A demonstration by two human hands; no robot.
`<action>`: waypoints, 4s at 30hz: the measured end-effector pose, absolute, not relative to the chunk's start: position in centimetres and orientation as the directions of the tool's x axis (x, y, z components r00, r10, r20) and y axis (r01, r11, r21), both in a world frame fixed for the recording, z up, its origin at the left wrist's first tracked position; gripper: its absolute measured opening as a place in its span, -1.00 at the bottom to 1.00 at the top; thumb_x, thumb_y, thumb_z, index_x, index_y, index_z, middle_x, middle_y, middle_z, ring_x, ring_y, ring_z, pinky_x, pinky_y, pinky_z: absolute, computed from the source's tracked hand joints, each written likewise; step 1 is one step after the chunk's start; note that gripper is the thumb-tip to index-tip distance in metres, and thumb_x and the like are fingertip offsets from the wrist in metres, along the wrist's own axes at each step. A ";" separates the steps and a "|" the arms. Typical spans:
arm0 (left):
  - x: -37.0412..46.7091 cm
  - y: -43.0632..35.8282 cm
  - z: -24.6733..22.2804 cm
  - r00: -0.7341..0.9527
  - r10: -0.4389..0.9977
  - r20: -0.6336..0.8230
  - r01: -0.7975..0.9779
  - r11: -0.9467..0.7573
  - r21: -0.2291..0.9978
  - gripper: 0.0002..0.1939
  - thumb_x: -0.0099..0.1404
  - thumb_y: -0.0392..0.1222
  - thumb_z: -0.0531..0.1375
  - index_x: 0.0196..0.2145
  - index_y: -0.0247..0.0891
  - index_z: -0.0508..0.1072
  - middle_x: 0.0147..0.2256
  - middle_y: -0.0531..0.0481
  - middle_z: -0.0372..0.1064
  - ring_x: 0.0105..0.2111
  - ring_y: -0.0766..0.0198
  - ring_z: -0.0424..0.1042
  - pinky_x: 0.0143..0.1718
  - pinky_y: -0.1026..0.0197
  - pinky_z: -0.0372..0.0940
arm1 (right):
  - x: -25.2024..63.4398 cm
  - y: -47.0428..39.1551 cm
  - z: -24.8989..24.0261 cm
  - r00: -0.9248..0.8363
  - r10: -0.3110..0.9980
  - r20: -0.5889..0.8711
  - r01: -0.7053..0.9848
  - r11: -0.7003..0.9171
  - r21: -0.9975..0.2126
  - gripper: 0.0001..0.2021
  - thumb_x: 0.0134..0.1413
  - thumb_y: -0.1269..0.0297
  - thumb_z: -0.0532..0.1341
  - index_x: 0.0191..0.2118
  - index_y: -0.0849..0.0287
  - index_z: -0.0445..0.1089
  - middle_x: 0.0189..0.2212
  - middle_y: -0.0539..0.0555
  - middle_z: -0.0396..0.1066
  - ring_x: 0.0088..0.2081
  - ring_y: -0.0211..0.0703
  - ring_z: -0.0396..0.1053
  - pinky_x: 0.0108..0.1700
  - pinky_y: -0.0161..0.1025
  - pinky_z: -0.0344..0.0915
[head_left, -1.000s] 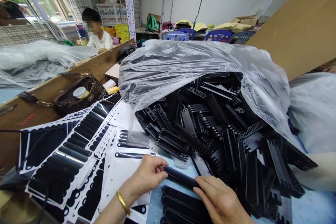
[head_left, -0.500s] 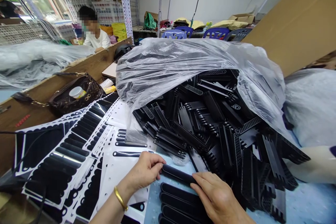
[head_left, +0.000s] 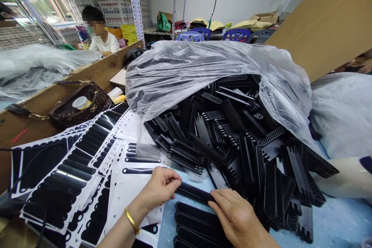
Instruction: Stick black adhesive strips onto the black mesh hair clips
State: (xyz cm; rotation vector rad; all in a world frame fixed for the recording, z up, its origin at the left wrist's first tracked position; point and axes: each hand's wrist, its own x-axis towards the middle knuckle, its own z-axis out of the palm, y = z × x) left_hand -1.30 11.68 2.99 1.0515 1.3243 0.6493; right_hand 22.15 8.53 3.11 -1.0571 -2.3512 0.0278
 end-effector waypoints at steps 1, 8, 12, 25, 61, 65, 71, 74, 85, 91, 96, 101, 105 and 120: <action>-1.3 11.7 3.0 0.183 0.874 -0.451 0.167 0.425 0.890 -0.91 0.06 -0.30 0.19 -0.46 -0.34 0.50 -0.67 0.17 0.26 -0.70 0.44 0.31 -0.69 0.42 0.12 | 22.2 8.5 3.0 -0.535 0.700 0.474 0.686 0.687 -0.239 -0.76 0.34 0.44 0.01 -0.18 0.25 0.44 -0.40 0.14 0.51 -0.42 -0.13 0.47 -0.36 -0.22 0.41; -1.5 11.9 2.9 0.202 0.860 -0.468 0.130 0.450 0.884 -0.80 -0.09 -0.32 0.23 -0.40 -0.33 0.47 -0.67 0.20 0.28 -0.71 0.40 0.31 -0.69 0.39 0.13 | 22.6 8.7 2.4 -0.535 0.693 0.483 0.676 0.694 -0.247 -0.74 0.34 0.44 0.00 -0.19 0.23 0.45 -0.42 0.12 0.50 -0.41 -0.15 0.48 -0.34 -0.26 0.40; -1.2 12.0 2.8 0.185 0.866 -0.464 0.156 0.440 0.884 -0.91 -0.04 -0.25 0.26 -0.51 -0.30 0.43 -0.74 0.19 0.23 -0.73 0.39 0.27 -0.71 0.38 0.09 | 22.8 8.7 2.0 -0.555 0.700 0.451 0.686 0.691 -0.227 -0.75 0.32 0.45 0.02 -0.19 0.23 0.46 -0.42 0.12 0.49 -0.41 -0.14 0.48 -0.34 -0.26 0.40; -0.5 12.3 2.1 0.123 0.892 -0.435 0.200 0.407 0.891 -0.73 0.09 -0.04 0.19 -0.61 -0.24 0.31 -0.74 0.18 0.19 -0.78 0.44 0.20 -0.77 0.42 0.00 | 22.3 8.8 2.8 -0.536 0.724 0.435 0.696 0.670 -0.258 -0.70 0.30 0.46 -0.01 -0.28 0.22 0.48 -0.46 0.13 0.49 -0.44 -0.12 0.48 -0.38 -0.24 0.42; -2.7 11.9 2.3 0.213 0.895 -0.393 0.166 0.363 0.917 -0.69 -0.02 0.02 0.30 -0.60 -0.33 0.48 -0.79 0.12 0.21 -0.76 0.38 0.26 -0.72 0.38 0.12 | 22.7 8.8 2.9 -0.522 0.823 0.223 0.609 0.543 -0.577 -0.75 0.33 0.32 0.10 -0.11 0.21 0.54 -0.37 0.13 0.53 -0.32 -0.11 0.46 -0.26 -0.20 0.44; -2.7 11.8 2.7 0.216 0.894 -0.392 0.164 0.363 0.917 -0.70 -0.03 0.01 0.30 -0.61 -0.32 0.47 -0.77 0.12 0.21 -0.74 0.37 0.28 -0.72 0.38 0.12 | 22.7 8.8 3.3 -0.545 0.818 0.186 0.620 0.542 -0.568 -0.75 0.34 0.32 0.09 -0.17 0.19 0.54 -0.40 0.11 0.50 -0.35 -0.13 0.43 -0.28 -0.22 0.42; -2.7 11.8 2.7 0.220 0.893 -0.391 0.161 0.362 0.918 -0.70 -0.03 0.01 0.30 -0.62 -0.31 0.46 -0.75 0.13 0.19 -0.73 0.37 0.30 -0.72 0.39 0.13 | 22.8 9.2 3.8 -0.557 0.819 0.137 0.623 0.522 -0.583 -0.77 0.33 0.31 0.12 -0.16 0.19 0.54 -0.38 0.10 0.50 -0.33 -0.14 0.45 -0.27 -0.24 0.41; -2.7 11.8 2.7 0.226 0.892 -0.391 0.158 0.362 0.919 -0.70 -0.02 0.00 0.30 -0.62 -0.31 0.46 -0.75 0.13 0.19 -0.73 0.37 0.30 -0.72 0.39 0.14 | 23.0 9.2 3.7 -0.565 0.815 0.134 0.618 0.524 -0.586 -0.76 0.34 0.30 0.11 -0.19 0.20 0.54 -0.38 0.11 0.50 -0.32 -0.12 0.44 -0.27 -0.22 0.40; -2.8 11.9 3.0 0.228 0.892 -0.389 0.177 0.355 0.918 -0.73 -0.03 -0.03 0.27 -0.63 -0.31 0.44 -0.74 0.12 0.21 -0.73 0.37 0.31 -0.71 0.39 0.12 | 23.3 8.9 4.1 -0.525 0.826 0.203 0.593 0.527 -0.609 -0.78 0.32 0.31 0.13 -0.10 0.18 0.52 -0.33 0.12 0.54 -0.30 -0.12 0.50 -0.24 -0.23 0.46; -2.7 11.9 2.8 0.235 0.895 -0.378 0.187 0.340 0.922 -0.73 -0.03 -0.02 0.27 -0.62 -0.30 0.44 -0.74 0.13 0.21 -0.73 0.37 0.31 -0.72 0.39 0.13 | 25.0 8.2 6.5 -0.322 0.845 0.426 0.618 0.529 -0.581 -0.78 0.27 0.46 0.12 -0.14 0.13 0.51 -0.34 0.07 0.56 -0.33 -0.20 0.54 -0.27 -0.34 0.47; -2.8 11.8 2.4 0.243 0.904 -0.353 0.232 0.299 0.926 -0.73 0.03 -0.01 0.23 -0.59 -0.29 0.45 -0.71 0.13 0.22 -0.71 0.34 0.31 -0.71 0.36 0.15 | 25.0 6.5 5.7 -0.346 0.864 0.366 0.690 0.499 -0.525 -0.76 0.28 0.40 0.08 -0.27 0.13 0.51 -0.51 0.03 0.45 -0.49 -0.24 0.46 -0.44 -0.35 0.37; -3.2 11.0 2.7 0.205 0.978 -0.039 0.470 -0.064 0.880 -0.79 0.17 -0.14 0.19 -0.46 -0.29 0.56 -0.65 0.08 0.32 -0.65 0.32 0.31 -0.58 0.28 0.20 | 24.0 5.7 3.7 -0.289 0.928 0.233 0.763 0.371 -0.530 -0.76 0.29 0.30 0.09 -0.21 0.21 0.50 -0.52 0.03 0.39 -0.52 -0.22 0.41 -0.44 -0.31 0.33; -2.7 9.7 4.0 0.236 0.868 0.437 0.596 -0.485 0.640 -0.86 0.29 -0.27 0.17 -0.36 -0.30 0.54 -0.56 0.01 0.37 -0.54 0.26 0.33 -0.47 0.22 0.21 | 23.6 5.9 3.0 -0.280 0.941 0.191 0.798 0.339 -0.498 -0.79 0.19 0.31 0.20 -0.14 0.30 0.51 -0.50 0.04 0.40 -0.57 -0.22 0.35 -0.48 -0.28 0.31; 1.8 9.9 5.5 0.581 0.800 0.149 0.591 -0.541 0.598 -0.85 0.15 -0.43 0.26 -0.31 -0.28 0.42 -0.31 -0.06 0.40 -0.24 0.09 0.33 -0.18 0.05 0.33 | 23.0 6.4 2.5 -0.278 0.944 0.177 0.800 0.330 -0.501 -0.83 0.14 0.36 0.21 -0.22 0.29 0.53 -0.54 0.03 0.37 -0.57 -0.16 0.36 -0.49 -0.24 0.28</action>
